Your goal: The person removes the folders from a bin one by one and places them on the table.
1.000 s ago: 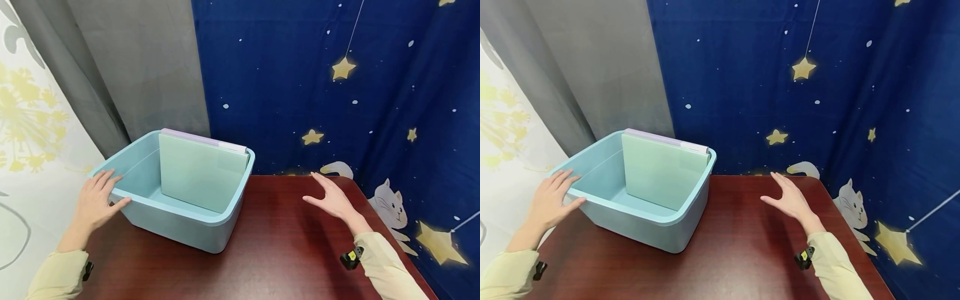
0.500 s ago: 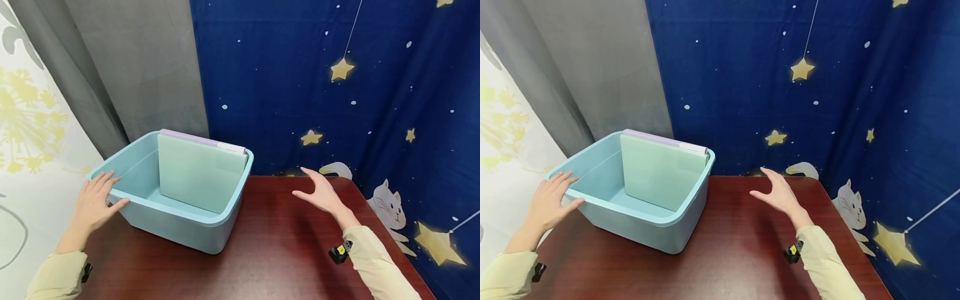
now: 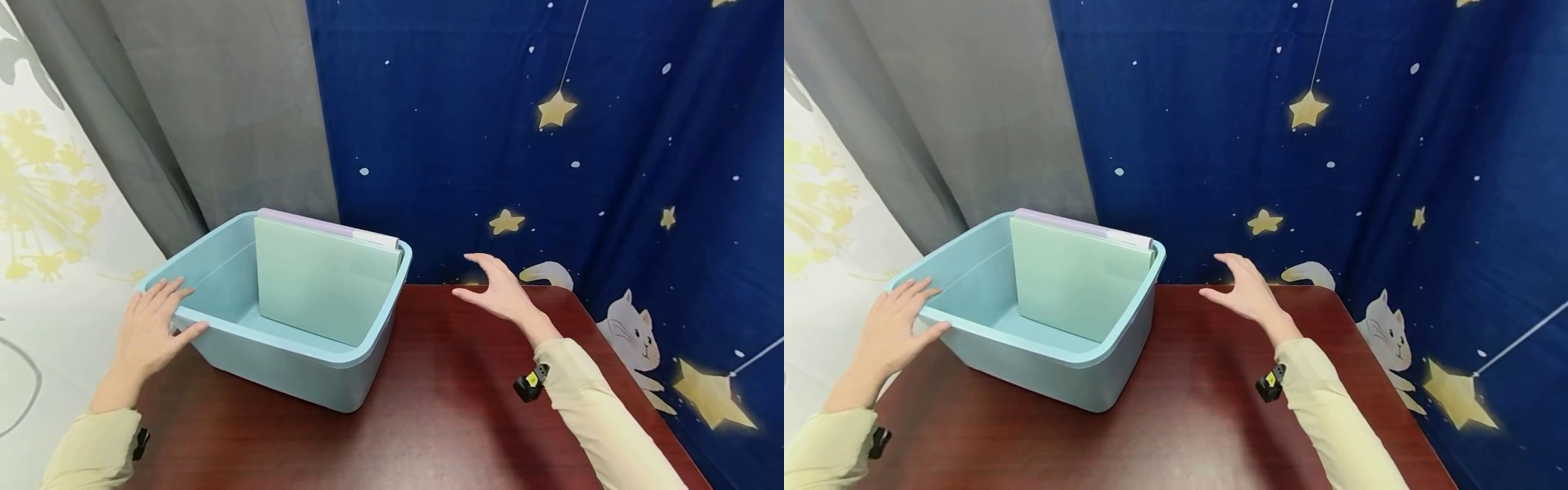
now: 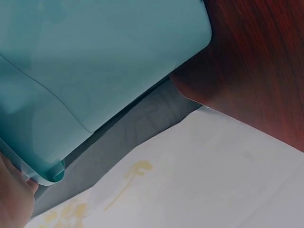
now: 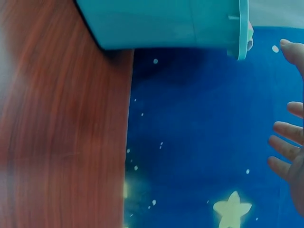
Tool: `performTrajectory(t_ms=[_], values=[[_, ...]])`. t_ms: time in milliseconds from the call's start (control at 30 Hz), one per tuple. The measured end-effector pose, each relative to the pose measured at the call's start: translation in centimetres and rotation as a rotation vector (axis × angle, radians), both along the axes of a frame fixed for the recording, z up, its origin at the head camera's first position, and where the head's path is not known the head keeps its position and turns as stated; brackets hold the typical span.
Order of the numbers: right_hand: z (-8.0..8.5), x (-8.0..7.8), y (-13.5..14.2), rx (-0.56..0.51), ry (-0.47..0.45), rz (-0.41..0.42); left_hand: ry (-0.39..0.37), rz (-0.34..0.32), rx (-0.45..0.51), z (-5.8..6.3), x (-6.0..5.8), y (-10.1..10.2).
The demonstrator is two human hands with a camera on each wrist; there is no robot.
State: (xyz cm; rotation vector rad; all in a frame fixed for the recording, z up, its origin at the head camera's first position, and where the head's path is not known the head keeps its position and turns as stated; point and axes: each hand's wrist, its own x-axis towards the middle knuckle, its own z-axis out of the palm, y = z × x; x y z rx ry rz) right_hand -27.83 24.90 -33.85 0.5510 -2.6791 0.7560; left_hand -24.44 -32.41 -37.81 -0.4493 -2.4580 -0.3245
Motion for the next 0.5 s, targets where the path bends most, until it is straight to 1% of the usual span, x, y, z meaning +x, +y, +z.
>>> performTrajectory(t_ms=[233, 500], values=[[0.9, -0.8, -1.8, 0.018, 0.029, 0.030, 0.002, -0.003, 0.012, 0.1, 0.0, 0.1], [1.6, -1.3, -3.3, 0.018, -0.002, 0.044, 0.011, -0.019, 0.031, -0.2, -0.3, -0.1]])
